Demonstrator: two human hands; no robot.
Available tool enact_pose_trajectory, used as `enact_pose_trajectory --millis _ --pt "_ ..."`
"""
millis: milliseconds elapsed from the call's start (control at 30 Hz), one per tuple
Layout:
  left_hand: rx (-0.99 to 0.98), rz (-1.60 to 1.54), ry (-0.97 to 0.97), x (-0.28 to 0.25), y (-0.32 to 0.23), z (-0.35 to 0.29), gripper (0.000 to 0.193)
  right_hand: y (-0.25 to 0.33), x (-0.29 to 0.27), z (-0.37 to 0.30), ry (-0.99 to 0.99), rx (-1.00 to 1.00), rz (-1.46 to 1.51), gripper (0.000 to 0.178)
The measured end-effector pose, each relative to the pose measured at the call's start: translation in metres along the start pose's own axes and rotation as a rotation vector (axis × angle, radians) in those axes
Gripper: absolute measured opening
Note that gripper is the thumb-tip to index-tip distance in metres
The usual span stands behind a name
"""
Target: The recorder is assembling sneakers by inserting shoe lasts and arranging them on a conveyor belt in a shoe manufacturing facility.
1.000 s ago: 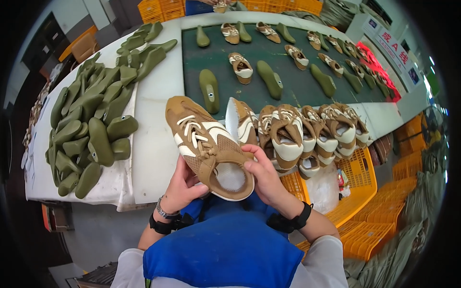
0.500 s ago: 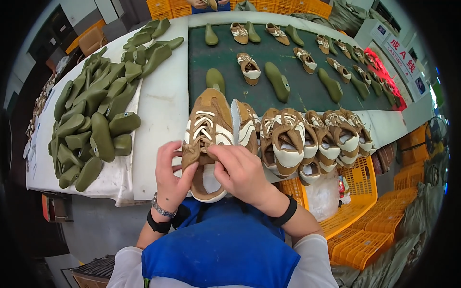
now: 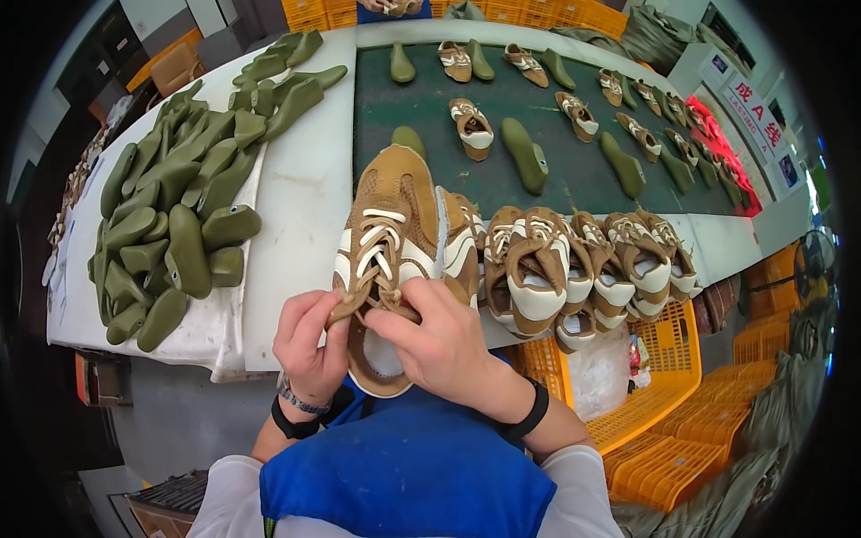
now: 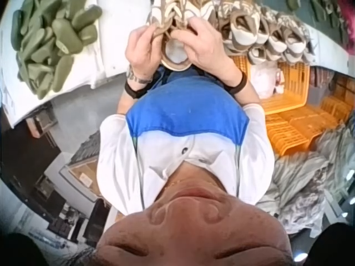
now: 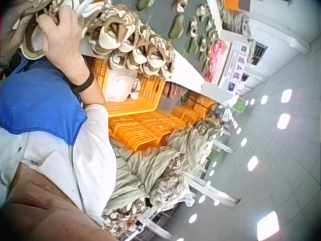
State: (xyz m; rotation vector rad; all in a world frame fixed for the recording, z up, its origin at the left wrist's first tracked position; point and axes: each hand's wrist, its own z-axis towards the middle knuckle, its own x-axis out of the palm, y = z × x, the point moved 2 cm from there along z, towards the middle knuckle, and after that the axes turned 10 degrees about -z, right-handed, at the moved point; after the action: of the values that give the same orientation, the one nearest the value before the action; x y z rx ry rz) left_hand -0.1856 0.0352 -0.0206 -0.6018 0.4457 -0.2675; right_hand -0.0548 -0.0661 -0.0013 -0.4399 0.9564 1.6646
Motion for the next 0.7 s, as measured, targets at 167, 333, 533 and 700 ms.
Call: enact_pose_trajectory --millis 167,333,533,700 --pt "-0.201 -0.157 -0.027 0.006 0.016 0.003 0.022 -0.002 -0.002 -0.001 0.047 -0.133 0.033 0.015" --pt "-0.045 -0.111 0.011 0.002 0.006 0.017 0.028 -0.005 0.004 -0.001 -0.148 -0.003 0.11 0.021" --pt "0.004 0.277 0.325 0.004 -0.024 0.032 0.036 -0.006 0.001 -0.004 -0.285 0.036 0.169 0.025" --pt "0.077 0.147 0.373 -0.001 -0.014 0.035 0.021 -0.021 -0.01 -0.003 -0.38 0.072 0.107 0.022"
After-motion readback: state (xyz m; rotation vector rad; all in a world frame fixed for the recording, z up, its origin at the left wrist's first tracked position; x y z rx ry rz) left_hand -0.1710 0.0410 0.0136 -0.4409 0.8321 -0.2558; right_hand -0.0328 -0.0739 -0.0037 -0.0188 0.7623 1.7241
